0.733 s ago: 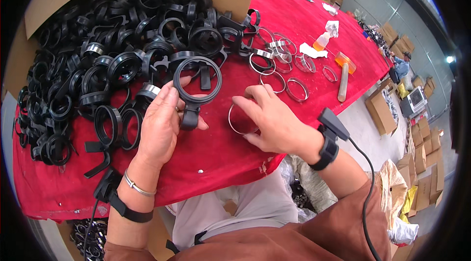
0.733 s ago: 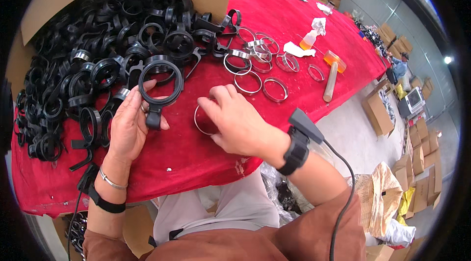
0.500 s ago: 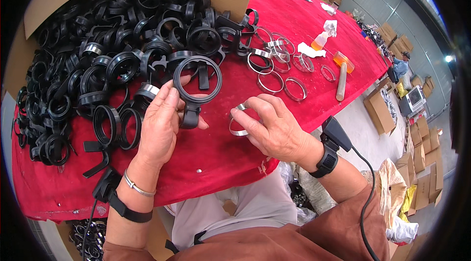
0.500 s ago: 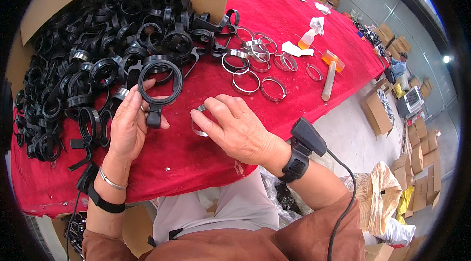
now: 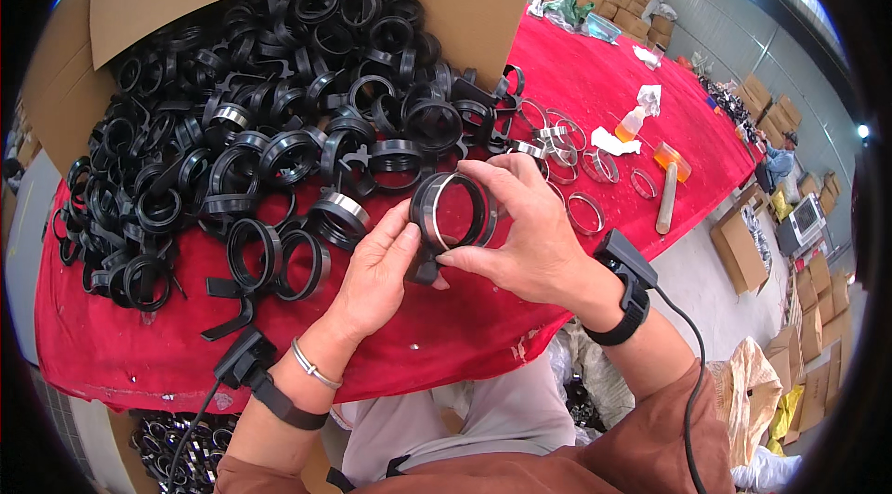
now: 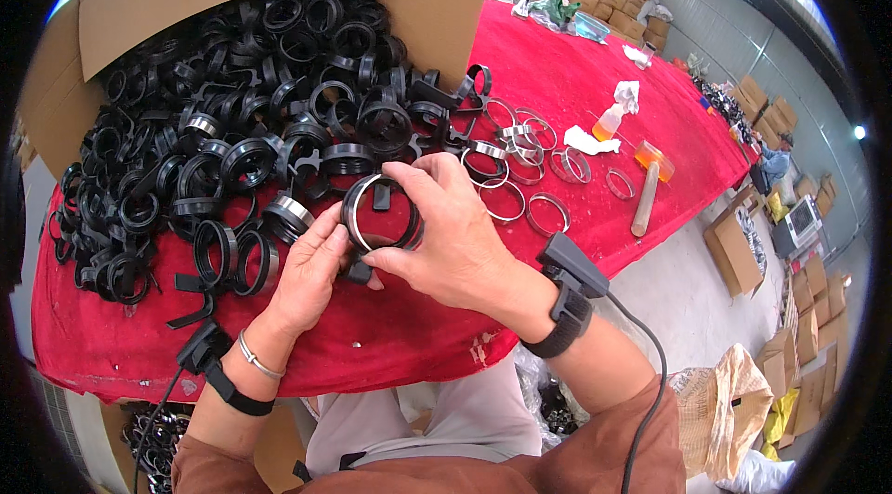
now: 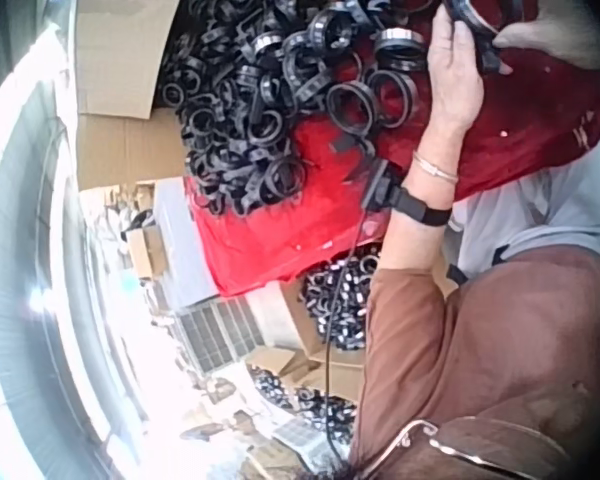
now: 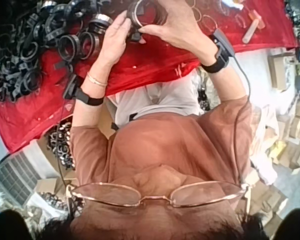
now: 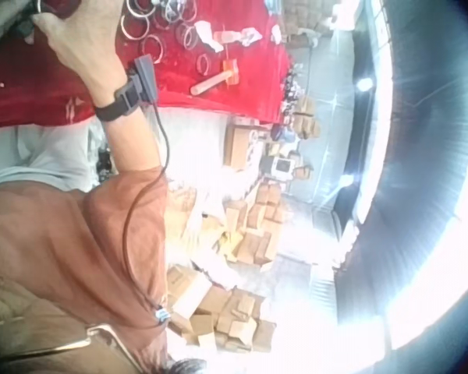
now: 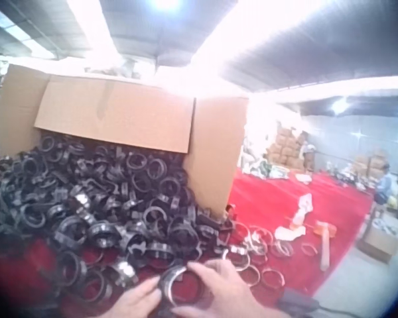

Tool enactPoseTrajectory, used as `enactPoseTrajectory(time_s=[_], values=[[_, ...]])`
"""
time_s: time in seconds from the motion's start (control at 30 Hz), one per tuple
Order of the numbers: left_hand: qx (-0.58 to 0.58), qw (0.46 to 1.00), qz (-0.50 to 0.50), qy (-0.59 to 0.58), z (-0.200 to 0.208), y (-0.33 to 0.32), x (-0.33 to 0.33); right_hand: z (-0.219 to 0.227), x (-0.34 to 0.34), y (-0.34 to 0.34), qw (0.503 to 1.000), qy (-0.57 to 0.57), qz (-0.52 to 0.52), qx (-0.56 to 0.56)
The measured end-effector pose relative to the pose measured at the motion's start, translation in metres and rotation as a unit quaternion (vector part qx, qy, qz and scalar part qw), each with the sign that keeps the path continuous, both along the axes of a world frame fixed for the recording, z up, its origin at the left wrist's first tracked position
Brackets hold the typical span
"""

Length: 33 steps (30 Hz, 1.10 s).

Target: Fitting metal clamps onto black plastic rings on a work table.

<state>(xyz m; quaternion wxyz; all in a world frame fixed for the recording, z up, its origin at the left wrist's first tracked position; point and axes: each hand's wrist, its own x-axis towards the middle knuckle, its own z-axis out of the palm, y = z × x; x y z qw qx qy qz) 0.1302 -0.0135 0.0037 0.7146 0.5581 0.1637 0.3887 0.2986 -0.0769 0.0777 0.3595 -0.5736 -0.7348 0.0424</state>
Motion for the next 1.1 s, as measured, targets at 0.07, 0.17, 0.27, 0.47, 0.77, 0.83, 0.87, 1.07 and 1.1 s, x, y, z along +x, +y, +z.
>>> enactPoseTrajectory(time_s=[0.07,0.17,0.27,0.47,0.77,0.83,0.87,1.07,1.1], values=[[-0.006,1.0,-0.002,-0.008,-0.001,0.001,0.0,-0.003,-0.002,0.004,1.0,-0.004,0.0,0.004],[-0.019,1.0,-0.005,-0.02,0.0,0.002,0.001,-0.003,-0.004,0.006,1.0,-0.019,-0.009,0.012],[-0.004,1.0,0.019,0.003,0.003,0.0,0.001,-0.006,-0.008,0.009,0.999,-0.032,-0.013,0.017],[-0.014,0.998,0.062,0.017,0.003,-0.002,0.0,-0.022,-0.006,0.022,0.991,0.132,-0.032,0.017],[0.016,0.998,0.048,0.036,0.002,-0.011,0.0,-0.043,-0.01,0.035,0.945,0.291,-0.15,-0.017],[0.011,0.997,0.066,0.046,0.008,-0.01,-0.005,-0.041,-0.009,0.04,0.932,0.333,-0.123,-0.074],[0.095,0.983,0.124,0.092,0.009,-0.009,-0.011,-0.04,-0.012,0.043,0.932,0.335,-0.115,-0.074],[0.548,0.582,0.435,0.415,0.057,-0.018,-0.061,-0.064,0.011,0.063,0.947,0.313,-0.061,-0.052],[0.567,0.543,0.443,0.434,0.054,-0.015,-0.071,-0.07,0.009,0.07,0.98,0.183,-0.069,0.044]])
